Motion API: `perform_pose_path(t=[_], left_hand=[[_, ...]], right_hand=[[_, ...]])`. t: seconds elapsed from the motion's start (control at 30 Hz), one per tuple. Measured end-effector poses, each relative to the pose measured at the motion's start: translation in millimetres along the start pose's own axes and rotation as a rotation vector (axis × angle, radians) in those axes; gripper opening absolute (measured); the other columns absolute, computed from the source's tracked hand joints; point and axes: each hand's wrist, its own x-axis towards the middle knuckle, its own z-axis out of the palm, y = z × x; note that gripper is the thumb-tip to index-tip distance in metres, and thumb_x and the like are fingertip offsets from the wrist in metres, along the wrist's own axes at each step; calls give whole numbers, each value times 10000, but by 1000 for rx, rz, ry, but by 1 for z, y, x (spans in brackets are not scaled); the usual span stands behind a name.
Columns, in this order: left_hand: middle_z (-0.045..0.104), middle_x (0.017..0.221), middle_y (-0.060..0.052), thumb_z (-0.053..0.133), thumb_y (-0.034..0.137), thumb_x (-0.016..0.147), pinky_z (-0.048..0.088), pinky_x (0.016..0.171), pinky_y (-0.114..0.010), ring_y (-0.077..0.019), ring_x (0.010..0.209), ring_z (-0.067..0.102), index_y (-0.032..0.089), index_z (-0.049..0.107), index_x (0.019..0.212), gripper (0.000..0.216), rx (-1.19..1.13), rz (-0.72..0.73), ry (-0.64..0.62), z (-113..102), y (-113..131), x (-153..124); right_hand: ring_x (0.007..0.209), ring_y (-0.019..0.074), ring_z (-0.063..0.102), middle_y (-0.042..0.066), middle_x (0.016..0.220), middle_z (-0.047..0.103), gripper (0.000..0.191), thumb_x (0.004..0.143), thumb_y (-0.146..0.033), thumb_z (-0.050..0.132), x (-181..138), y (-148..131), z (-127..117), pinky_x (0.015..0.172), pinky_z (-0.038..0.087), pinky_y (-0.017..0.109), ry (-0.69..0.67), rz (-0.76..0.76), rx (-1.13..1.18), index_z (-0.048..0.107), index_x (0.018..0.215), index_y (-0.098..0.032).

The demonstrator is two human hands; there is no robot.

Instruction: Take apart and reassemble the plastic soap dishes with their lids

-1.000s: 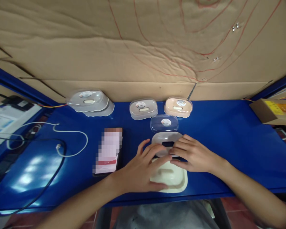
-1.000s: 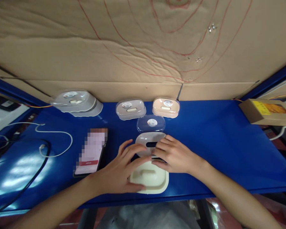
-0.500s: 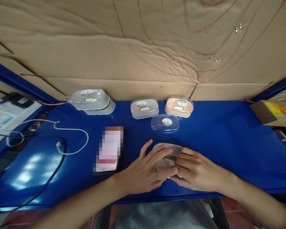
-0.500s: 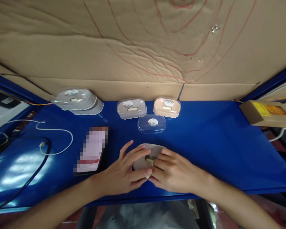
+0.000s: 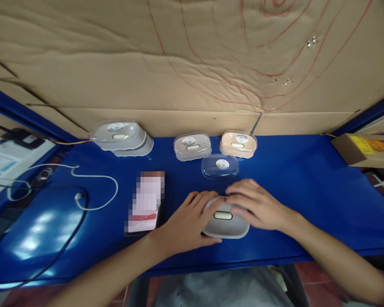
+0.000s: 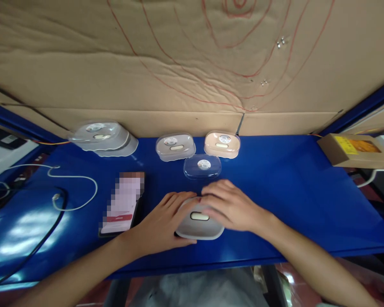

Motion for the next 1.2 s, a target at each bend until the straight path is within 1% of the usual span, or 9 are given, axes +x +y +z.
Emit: perform_pose_path(t=[0.1,0.17,0.37,0.57,0.7,0.8,0.93,1.03,1.2], left_hand=[[540,1472,-201,930,559,713,431,1091,-574,-394,1301,564,211,406,1532,1033,9,-33,26,-1,3,0],[546,1458,-198,959,562,665,433,1071,-584,-397,1273,576,224,413,1526,1074,15,-57,33,0,4,0],[557,1422,-198,978,527,653,453,999,-576,-422,1285,567,219,384,1530,1103,-7,-202,84,2,2,1],[513,1489,-180,984,385,684,437,1061,-563,-404,1366,524,257,323,1556,1101,-75,-289,124,6,2,1],[367,1614,-253,971,339,697,421,1086,-605,-449,1436,460,245,235,1596,1166,-15,-366,260,10,2,0],[270,1670,-282,951,360,726,389,1115,-649,-483,1482,400,243,183,1626,1189,44,-383,341,11,1,0],[234,1694,-274,928,381,762,374,1153,-643,-481,1519,354,255,171,1642,1168,70,-355,400,10,-2,1],[262,1700,-239,900,409,797,389,1162,-624,-453,1519,372,268,182,1648,1123,3,-359,340,10,-5,1],[373,1661,-176,843,382,856,441,1135,-577,-399,1461,459,299,192,1646,1027,-129,-384,222,12,-9,1]], right_hand=[[1472,318,480,152,1560,548,420,1092,-275,488,1,28,1,1167,392,563,45,216,-150,488,1509,-230],[1516,346,419,152,1607,495,502,1079,-314,528,1,41,5,1196,344,613,4,261,-192,417,1566,-260],[1420,380,489,155,1328,596,403,1013,-364,656,-3,51,14,1123,428,606,61,302,-155,577,1396,-266],[1325,323,575,115,1329,564,350,1002,-385,670,-2,56,11,1111,507,560,181,341,67,607,1338,-311],[1231,284,640,88,1308,612,335,1007,-401,669,1,50,6,1048,572,514,297,398,206,619,1331,-332],[1258,284,632,97,1344,598,346,1007,-383,672,1,35,3,1070,567,514,255,355,207,620,1342,-315],[1376,302,555,139,1412,559,380,1007,-343,671,0,10,4,1126,538,494,103,174,101,601,1367,-244],[1397,315,524,157,1392,582,349,1022,-320,648,0,-1,5,1132,530,502,33,80,1,598,1343,-194],[1367,352,526,177,1383,604,350,1030,-335,632,1,-3,7,1096,551,538,-17,39,-124,600,1328,-155]])
